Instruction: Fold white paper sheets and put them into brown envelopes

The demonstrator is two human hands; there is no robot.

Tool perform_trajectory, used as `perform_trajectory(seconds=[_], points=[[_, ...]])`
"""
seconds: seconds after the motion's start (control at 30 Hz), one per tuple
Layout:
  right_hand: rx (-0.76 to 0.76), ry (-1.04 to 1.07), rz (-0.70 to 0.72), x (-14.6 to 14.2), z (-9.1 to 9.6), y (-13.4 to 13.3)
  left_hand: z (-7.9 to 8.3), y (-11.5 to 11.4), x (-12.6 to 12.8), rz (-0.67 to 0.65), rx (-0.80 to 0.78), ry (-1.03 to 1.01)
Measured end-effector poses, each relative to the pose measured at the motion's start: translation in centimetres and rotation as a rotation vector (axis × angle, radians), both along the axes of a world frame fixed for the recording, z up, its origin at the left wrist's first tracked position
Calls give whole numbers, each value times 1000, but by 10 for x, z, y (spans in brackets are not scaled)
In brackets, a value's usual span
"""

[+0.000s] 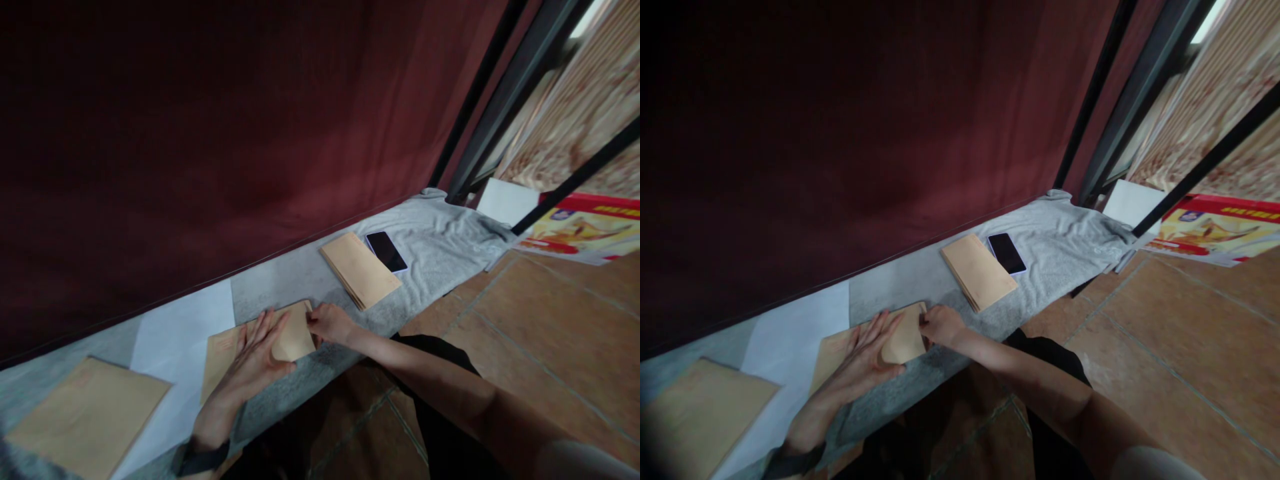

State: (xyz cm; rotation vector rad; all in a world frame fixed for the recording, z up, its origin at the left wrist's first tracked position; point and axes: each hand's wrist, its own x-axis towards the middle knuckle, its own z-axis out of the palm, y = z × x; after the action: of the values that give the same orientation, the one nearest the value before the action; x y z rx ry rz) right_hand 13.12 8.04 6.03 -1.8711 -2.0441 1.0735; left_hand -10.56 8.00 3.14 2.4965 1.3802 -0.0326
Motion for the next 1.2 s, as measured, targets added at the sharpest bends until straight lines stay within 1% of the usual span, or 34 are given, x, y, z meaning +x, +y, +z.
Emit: perform_trajectory(seconds=[0.17,0.37,0.5,0.63,0.77,0.87,1.07,1.2], points=[[61,-97,-11,-3,-5,1,1,-2,0,-6,-19,39],[76,-122,2,-2,-7,-1,0,-5,2,2,-42,70],[62,-102,-13,5,-11,2,-4,-9,4,-8,22,66],[90,-79,-85,15,-13,8,-7,-13,4,-61,81,40],[114,-20,-126,17,-11,13,-12,-15,2,-99,158,12],[71,37,-131,14,-10,16,-16,-17,3,-100,180,6],[-111,176,-106,9,-9,15,-17,-18,7,-86,172,5],[-149,232,-123,7,-6,11,-15,-19,9,-88,184,-5]])
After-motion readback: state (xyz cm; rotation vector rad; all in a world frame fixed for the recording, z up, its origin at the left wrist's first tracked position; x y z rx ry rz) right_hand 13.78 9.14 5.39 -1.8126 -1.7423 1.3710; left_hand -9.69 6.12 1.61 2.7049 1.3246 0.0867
